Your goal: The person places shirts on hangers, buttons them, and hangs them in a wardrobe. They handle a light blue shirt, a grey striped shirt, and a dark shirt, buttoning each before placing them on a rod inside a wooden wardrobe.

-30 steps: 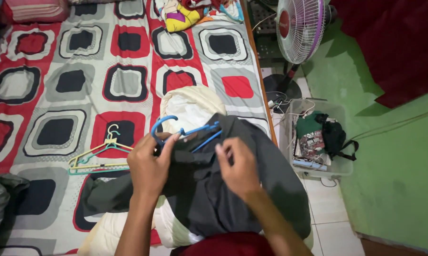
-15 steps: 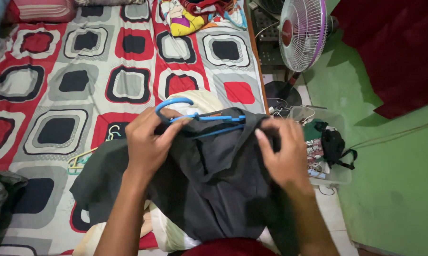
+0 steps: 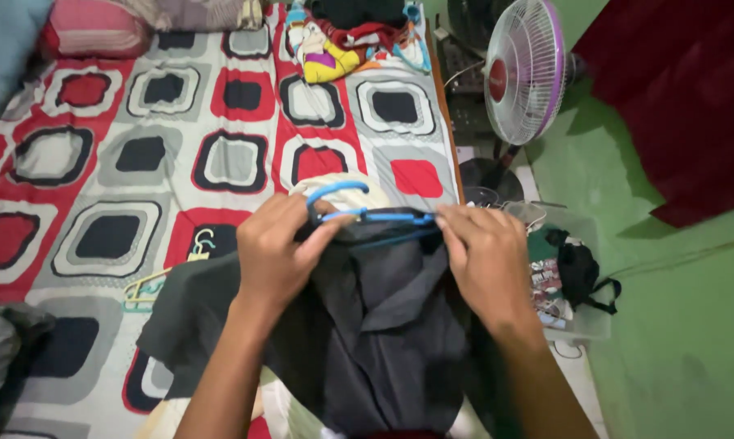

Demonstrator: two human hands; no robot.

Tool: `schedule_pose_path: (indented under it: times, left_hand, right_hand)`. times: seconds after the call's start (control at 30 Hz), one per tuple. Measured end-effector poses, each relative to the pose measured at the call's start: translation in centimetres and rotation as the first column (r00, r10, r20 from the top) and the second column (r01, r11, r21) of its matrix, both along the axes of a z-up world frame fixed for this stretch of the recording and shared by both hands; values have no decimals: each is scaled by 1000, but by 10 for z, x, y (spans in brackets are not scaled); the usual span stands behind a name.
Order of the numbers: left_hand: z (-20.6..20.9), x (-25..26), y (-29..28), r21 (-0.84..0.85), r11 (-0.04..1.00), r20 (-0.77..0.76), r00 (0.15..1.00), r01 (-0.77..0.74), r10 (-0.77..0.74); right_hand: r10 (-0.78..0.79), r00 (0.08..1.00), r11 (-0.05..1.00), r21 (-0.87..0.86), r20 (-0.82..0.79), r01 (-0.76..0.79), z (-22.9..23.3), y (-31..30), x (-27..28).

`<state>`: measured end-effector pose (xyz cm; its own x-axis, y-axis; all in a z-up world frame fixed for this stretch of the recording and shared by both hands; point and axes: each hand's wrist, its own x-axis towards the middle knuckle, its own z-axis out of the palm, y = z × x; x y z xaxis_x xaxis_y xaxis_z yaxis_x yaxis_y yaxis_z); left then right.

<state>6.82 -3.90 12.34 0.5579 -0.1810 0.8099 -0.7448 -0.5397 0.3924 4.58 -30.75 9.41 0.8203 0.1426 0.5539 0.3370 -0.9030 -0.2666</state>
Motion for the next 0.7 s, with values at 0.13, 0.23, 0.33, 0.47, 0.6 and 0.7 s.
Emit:
schedule_pose_path:
  times: [0.13,0.23,0.33,0.47,0.6,0.7]
  left_hand:
    - [3,7,-5,-27,998,60,996,-57,59]
    - [13,5,-11,-14,997,56,995,-79,80]
    - [10,8,-9,18,993,44,992,-119,118]
    - [6,11,-5,37,978,94,975,-204,200]
    - [9,15,-6,16,989,248,959,-144,136]
    - [16,8,-15,-17,992,342,931,-125,123]
  right_hand:
    - [-1,967,991,128,256,-33,8,27,-1]
    - [4,941,980,187,339,-71,11,45,-11]
    - [36,918,977,180,395,-116,4,50,-13]
    - [90,914,959,215,395,-187,-3,44,-17]
    - [92,892,914,318,443,-252,-2,19,-20]
    - [177,930,936,235,323,-260,38,10,-12]
